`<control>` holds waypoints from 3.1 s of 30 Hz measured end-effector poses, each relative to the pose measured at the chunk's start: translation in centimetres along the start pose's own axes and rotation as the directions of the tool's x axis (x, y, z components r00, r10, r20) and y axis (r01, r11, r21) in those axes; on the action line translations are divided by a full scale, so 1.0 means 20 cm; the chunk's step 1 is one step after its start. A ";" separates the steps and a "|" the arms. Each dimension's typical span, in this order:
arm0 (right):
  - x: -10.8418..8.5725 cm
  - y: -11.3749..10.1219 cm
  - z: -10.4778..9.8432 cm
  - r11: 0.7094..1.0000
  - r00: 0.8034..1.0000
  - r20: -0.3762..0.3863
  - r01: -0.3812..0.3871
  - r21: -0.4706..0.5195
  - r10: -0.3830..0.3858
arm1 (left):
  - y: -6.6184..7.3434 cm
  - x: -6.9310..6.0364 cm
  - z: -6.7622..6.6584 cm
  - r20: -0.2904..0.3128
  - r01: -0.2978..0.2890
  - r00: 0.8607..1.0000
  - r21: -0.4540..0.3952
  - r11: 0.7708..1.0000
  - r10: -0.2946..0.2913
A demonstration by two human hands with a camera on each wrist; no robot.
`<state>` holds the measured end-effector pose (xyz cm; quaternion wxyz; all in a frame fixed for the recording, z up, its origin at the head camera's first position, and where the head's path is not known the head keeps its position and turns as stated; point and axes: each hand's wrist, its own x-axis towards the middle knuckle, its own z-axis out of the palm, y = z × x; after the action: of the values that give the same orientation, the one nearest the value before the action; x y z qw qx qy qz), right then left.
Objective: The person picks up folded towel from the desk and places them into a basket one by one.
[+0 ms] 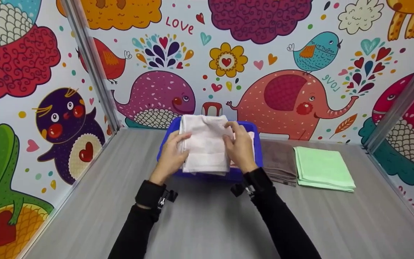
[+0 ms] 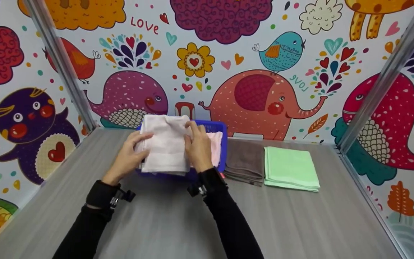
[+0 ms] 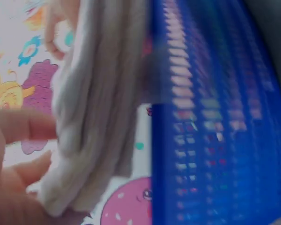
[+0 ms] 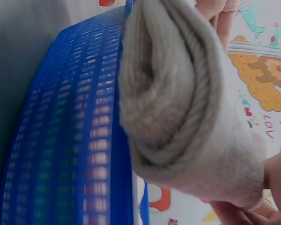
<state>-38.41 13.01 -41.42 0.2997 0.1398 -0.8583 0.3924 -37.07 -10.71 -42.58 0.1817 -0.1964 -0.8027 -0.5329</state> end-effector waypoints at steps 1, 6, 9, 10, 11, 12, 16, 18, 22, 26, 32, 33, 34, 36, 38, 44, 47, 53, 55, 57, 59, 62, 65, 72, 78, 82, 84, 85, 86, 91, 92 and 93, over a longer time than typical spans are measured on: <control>0.01 -0.01 0.02 1.000 1.000 0.010 -0.007 0.017 0.007 | -0.02 0.01 0.00 -0.045 -0.018 0.999 0.012 1.000 0.019; 0.09 -0.04 0.11 0.993 0.995 0.095 -0.044 0.111 0.034 | -0.14 0.03 -0.04 -0.216 -0.047 0.975 0.035 0.998 0.054; 0.11 -0.05 0.19 0.988 0.986 0.161 -0.059 0.146 0.035 | -0.22 0.04 -0.06 -0.247 -0.057 0.966 0.101 0.993 0.080; 0.11 -0.04 0.22 0.988 0.983 0.182 -0.061 0.145 0.033 | -0.25 0.04 -0.06 -0.248 -0.062 0.964 0.133 0.989 0.094; 0.10 -0.04 0.24 0.988 0.977 0.210 -0.067 0.141 0.037 | -0.27 0.04 -0.06 -0.245 -0.061 0.964 0.164 0.985 0.100; 0.10 -0.03 0.27 0.988 0.970 0.238 -0.073 0.132 0.040 | -0.30 0.03 -0.06 -0.239 -0.060 0.965 0.204 0.977 0.109; 0.06 0.02 0.36 0.993 0.939 0.341 -0.078 0.089 0.043 | -0.35 0.02 -0.05 -0.169 -0.061 0.978 0.334 0.941 0.124; 0.04 0.05 0.38 0.995 0.918 0.394 -0.067 0.073 0.033 | -0.35 0.01 -0.04 -0.107 -0.065 0.988 0.386 0.920 0.114; 0.03 0.07 0.38 1.000 0.868 0.497 -0.010 0.024 -0.003 | -0.34 0.01 -0.03 0.017 -0.075 0.997 0.487 0.870 0.077; 0.04 0.07 0.38 0.996 0.850 0.527 0.063 -0.068 -0.017 | -0.32 0.01 -0.04 0.139 -0.117 0.989 0.587 0.801 0.043; 0.02 0.06 0.39 0.965 0.852 0.521 0.086 -0.248 0.058 | -0.29 0.00 -0.03 0.246 -0.127 0.967 0.689 0.713 -0.065; 0.02 0.06 0.40 0.957 0.854 0.514 0.082 -0.279 0.076 | -0.29 -0.01 -0.03 0.250 -0.125 0.965 0.701 0.702 -0.078; 0.02 0.06 0.40 0.949 0.859 0.503 0.078 -0.306 0.092 | -0.29 -0.01 -0.03 0.252 -0.125 0.964 0.712 0.691 -0.086; 0.01 0.05 0.41 0.937 0.876 0.471 0.070 -0.342 0.106 | -0.28 -0.01 -0.03 0.251 -0.120 0.963 0.730 0.672 -0.101; 0.02 0.04 0.41 0.927 0.885 0.454 0.081 -0.367 0.103 | -0.27 -0.02 -0.03 0.246 -0.127 0.965 0.743 0.657 -0.091; 0.02 0.04 0.41 0.933 0.875 0.482 0.135 -0.334 0.046 | -0.26 -0.02 -0.03 0.251 -0.141 0.962 0.787 0.600 -0.104; 0.01 0.04 0.41 0.923 0.835 0.547 0.161 -0.350 0.062 | -0.26 -0.02 -0.03 0.257 -0.124 0.954 0.810 0.573 -0.156; 0.00 0.03 0.39 0.897 0.770 0.618 0.149 -0.416 0.159 | -0.26 -0.02 -0.03 0.270 -0.119 0.943 0.820 0.559 -0.196; 0.00 0.03 0.38 0.905 0.779 0.607 0.131 -0.405 0.159 | -0.26 -0.02 -0.02 0.269 -0.119 0.945 0.814 0.569 -0.186; 0.00 0.03 0.38 0.919 0.810 0.573 0.122 -0.374 0.125 | -0.26 -0.02 -0.02 0.264 -0.119 0.950 0.802 0.586 -0.168; -0.01 0.04 0.37 0.928 0.857 0.512 0.148 -0.342 0.052 | -0.26 -0.02 -0.02 0.259 -0.120 0.954 0.787 0.605 -0.147; -0.02 0.04 0.36 0.920 0.914 0.399 0.213 -0.328 -0.070 | -0.28 -0.02 -0.02 0.258 -0.126 0.958 0.772 0.623 -0.126; -0.03 0.04 0.31 0.907 0.935 0.327 0.248 -0.339 -0.133 | -0.29 -0.03 -0.03 0.250 -0.120 0.961 0.764 0.635 -0.120; -0.01 0.13 -0.02 0.955 0.988 0.133 0.107 -0.277 -0.073 | -0.29 -0.03 -0.05 0.237 -0.103 0.963 0.760 0.642 -0.126; -0.01 0.42 -0.32 0.982 0.994 -0.084 -0.085 -0.167 0.072 | -0.29 -0.02 -0.05 0.244 -0.101 0.959 0.765 0.636 -0.141; -0.08 0.65 -0.36 0.945 0.983 0.046 -0.156 -0.286 0.177 | -0.29 -0.02 -0.05 0.236 -0.092 0.960 0.772 0.629 -0.149; -0.13 0.73 -0.35 0.924 0.961 0.182 -0.132 -0.360 0.208 | -0.29 -0.03 -0.04 0.231 -0.096 0.963 0.775 0.624 -0.139; -0.16 0.76 -0.34 0.915 0.945 0.246 -0.107 -0.388 0.215 | -0.29 -0.03 -0.04 0.231 -0.097 0.963 0.775 0.624 -0.137; -0.18 0.78 -0.34 0.910 0.926 0.304 -0.085 -0.407 0.223 | -0.29 -0.03 -0.04 0.232 -0.098 0.963 0.774 0.625 -0.137; -0.26 0.81 -0.34 0.896 0.869 0.411 -0.077 -0.438 0.275 | -0.29 -0.04 -0.02 0.249 -0.101 0.957 0.767 0.634 -0.148; -0.27 0.80 -0.34 0.893 0.866 0.411 -0.085 -0.442 0.286 | -0.29 -0.04 -0.01 0.250 -0.102 0.957 0.767 0.634 -0.147; -0.28 0.80 -0.35 0.889 0.863 0.409 -0.092 -0.449 0.296 | -0.28 -0.04 -0.01 0.249 -0.102 0.957 0.768 0.632 -0.148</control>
<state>-38.83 28.73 -50.77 0.0648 0.0741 -0.9779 0.1847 -39.32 -13.04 -47.30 0.1221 -0.1647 -0.9732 -0.1044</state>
